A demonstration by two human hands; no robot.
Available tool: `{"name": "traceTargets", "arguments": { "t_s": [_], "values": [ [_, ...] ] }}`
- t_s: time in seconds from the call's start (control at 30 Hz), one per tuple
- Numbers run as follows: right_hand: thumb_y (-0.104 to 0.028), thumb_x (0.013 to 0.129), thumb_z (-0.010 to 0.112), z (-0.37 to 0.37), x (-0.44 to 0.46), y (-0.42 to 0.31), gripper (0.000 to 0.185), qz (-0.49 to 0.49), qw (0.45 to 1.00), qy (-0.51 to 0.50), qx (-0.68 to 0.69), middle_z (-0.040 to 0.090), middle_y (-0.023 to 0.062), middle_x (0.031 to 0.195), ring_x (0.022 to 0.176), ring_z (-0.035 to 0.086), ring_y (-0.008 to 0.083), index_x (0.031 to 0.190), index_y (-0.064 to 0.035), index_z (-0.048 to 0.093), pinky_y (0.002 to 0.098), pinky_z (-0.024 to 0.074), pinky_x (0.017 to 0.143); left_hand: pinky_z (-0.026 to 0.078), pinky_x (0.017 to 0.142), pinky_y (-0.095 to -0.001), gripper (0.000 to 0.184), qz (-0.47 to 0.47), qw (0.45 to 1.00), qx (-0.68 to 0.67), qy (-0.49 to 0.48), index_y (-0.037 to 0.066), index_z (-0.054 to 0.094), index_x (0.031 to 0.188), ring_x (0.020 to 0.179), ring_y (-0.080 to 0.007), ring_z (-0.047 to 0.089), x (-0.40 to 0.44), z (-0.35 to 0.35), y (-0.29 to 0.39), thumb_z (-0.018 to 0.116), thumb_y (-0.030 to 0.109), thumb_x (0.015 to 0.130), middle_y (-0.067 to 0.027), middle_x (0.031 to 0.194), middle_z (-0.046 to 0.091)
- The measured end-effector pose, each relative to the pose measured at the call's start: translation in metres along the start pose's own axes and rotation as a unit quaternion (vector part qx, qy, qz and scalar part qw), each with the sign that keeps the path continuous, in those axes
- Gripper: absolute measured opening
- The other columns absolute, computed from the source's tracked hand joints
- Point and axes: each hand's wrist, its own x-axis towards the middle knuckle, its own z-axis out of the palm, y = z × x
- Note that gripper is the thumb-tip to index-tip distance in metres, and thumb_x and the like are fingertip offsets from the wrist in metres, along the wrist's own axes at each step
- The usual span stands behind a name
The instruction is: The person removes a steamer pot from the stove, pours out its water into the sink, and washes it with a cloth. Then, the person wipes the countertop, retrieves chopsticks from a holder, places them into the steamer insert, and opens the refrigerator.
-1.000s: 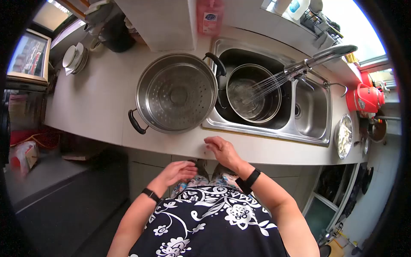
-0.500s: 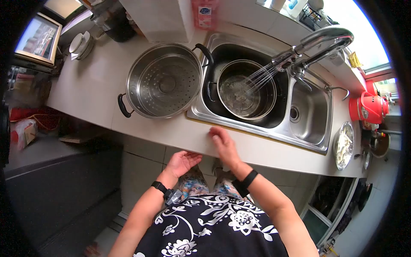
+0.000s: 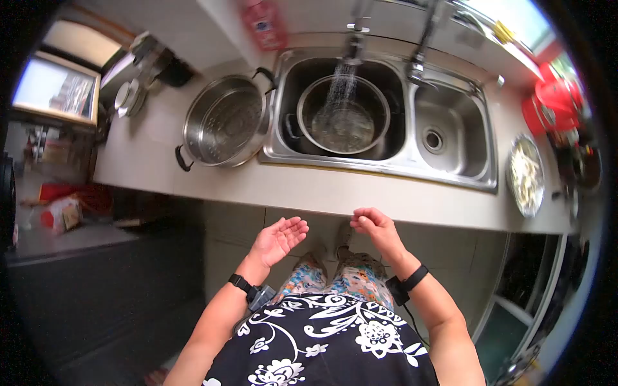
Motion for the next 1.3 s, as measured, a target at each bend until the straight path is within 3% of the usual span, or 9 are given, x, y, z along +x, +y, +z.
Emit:
{"name": "traceTargets", "arguments": {
  "t_s": [0.1, 0.17, 0.3, 0.37, 0.7, 0.87, 1.13, 1.23, 1.3],
  "values": [
    [-0.010, 0.091, 0.061, 0.010, -0.047, 0.002, 0.017, -0.064, 0.994, 0.060, -0.068, 0.064, 0.0017, 0.092, 0.081, 0.061, 0.0105, 0.107, -0.0051, 0.065, 0.0244, 0.0506, 0.073, 0.045, 0.103, -0.0421, 0.050, -0.054, 0.995, 0.051, -0.063, -0.007, 0.048, 0.126, 0.119, -0.0316, 0.054, -0.002, 0.045, -0.016, 0.037, 0.035, 0.102, -0.0214, 0.126, 0.054],
    [-0.011, 0.086, 0.066, 0.025, -0.076, -0.004, 0.016, -0.240, 0.924, 0.108, -0.276, 0.061, 0.0038, 0.085, 0.075, 0.062, 0.0161, 0.102, -0.0072, 0.066, 0.0269, 0.0502, 0.069, 0.043, 0.105, -0.0427, 0.055, -0.101, 0.985, 0.077, -0.113, -0.006, 0.046, 0.129, 0.121, -0.0317, 0.052, 0.002, 0.076, -0.032, 0.035, 0.040, 0.102, -0.0217, 0.130, 0.052],
    [-0.020, 0.079, 0.072, 0.043, -0.138, 0.002, 0.016, -0.274, 0.859, 0.259, -0.345, 0.059, 0.0060, 0.081, 0.075, 0.061, 0.0259, 0.090, -0.0092, 0.065, 0.0332, 0.0511, 0.067, 0.041, 0.105, -0.0396, 0.065, -0.199, 0.951, 0.114, -0.206, -0.002, 0.042, 0.135, 0.123, -0.0268, 0.050, -0.005, 0.120, -0.094, 0.033, 0.051, 0.099, -0.0175, 0.130, 0.053],
    [-0.023, 0.079, 0.072, 0.034, -0.170, 0.012, 0.018, -0.313, 0.758, 0.342, -0.459, 0.058, 0.0061, 0.081, 0.073, 0.061, 0.0250, 0.088, -0.0098, 0.064, 0.0357, 0.0511, 0.064, 0.042, 0.100, -0.0361, 0.068, -0.260, 0.910, 0.115, -0.302, -0.001, 0.041, 0.136, 0.116, -0.0232, 0.053, -0.005, 0.130, -0.132, 0.031, 0.055, 0.098, -0.0138, 0.126, 0.056],
    [-0.016, 0.081, 0.069, -0.008, -0.408, 0.090, 0.012, -0.218, 0.722, 0.595, -0.277, 0.058, 0.0076, 0.083, 0.073, 0.060, 0.0248, 0.083, -0.0068, 0.062, 0.0341, 0.0499, 0.064, 0.034, 0.106, -0.0390, 0.075, -0.431, 0.750, 0.323, -0.384, 0.000, 0.039, 0.138, 0.123, -0.0249, 0.047, -0.090, 0.204, -0.358, 0.027, 0.061, 0.096, -0.0135, 0.131, 0.053],
    [-0.010, 0.085, 0.069, -0.073, -0.534, 0.150, 0.008, -0.308, 0.574, 0.734, -0.190, 0.057, 0.0029, 0.081, 0.069, 0.056, 0.0135, 0.084, -0.0060, 0.061, 0.0270, 0.0462, 0.061, 0.035, 0.106, -0.0389, 0.069, -0.445, 0.672, 0.447, -0.389, 0.002, 0.043, 0.136, 0.124, -0.0244, 0.046, -0.140, 0.245, -0.506, 0.031, 0.057, 0.098, -0.0127, 0.134, 0.050],
    [-0.009, 0.081, 0.073, -0.165, -0.832, 0.225, 0.016, -0.144, 0.223, 0.934, -0.239, 0.059, 0.0038, 0.077, 0.064, 0.057, 0.0112, 0.084, -0.0045, 0.058, 0.0252, 0.0471, 0.059, 0.042, 0.101, -0.0387, 0.049, -0.489, 0.585, 0.488, -0.426, 0.000, 0.052, 0.123, 0.117, -0.0234, 0.053, -0.156, 0.262, -0.680, 0.040, 0.042, 0.101, -0.0115, 0.124, 0.056],
    [-0.011, 0.087, 0.062, -0.228, -0.887, 0.350, 0.016, 0.075, 0.322, 0.906, -0.263, 0.064, 0.0121, 0.092, 0.076, 0.064, 0.0294, 0.103, -0.0107, 0.063, 0.0382, 0.0514, 0.068, 0.048, 0.093, -0.0359, 0.039, -0.487, 0.600, 0.501, -0.390, 0.001, 0.057, 0.115, 0.104, -0.0211, 0.060, -0.169, 0.273, -0.699, 0.043, 0.035, 0.101, -0.0090, 0.111, 0.062],
    [-0.012, 0.087, 0.057, -0.248, -0.900, 0.402, 0.023, 0.147, 0.314, 0.911, -0.226, 0.065, 0.0125, 0.099, 0.086, 0.064, 0.0340, 0.110, -0.0157, 0.063, 0.0430, 0.0514, 0.074, 0.050, 0.086, -0.0312, 0.029, -0.440, 0.578, 0.541, -0.423, 0.002, 0.059, 0.109, 0.093, -0.0173, 0.062, -0.180, 0.285, -0.708, 0.051, 0.029, 0.099, -0.0063, 0.099, 0.064]
  ]
}}
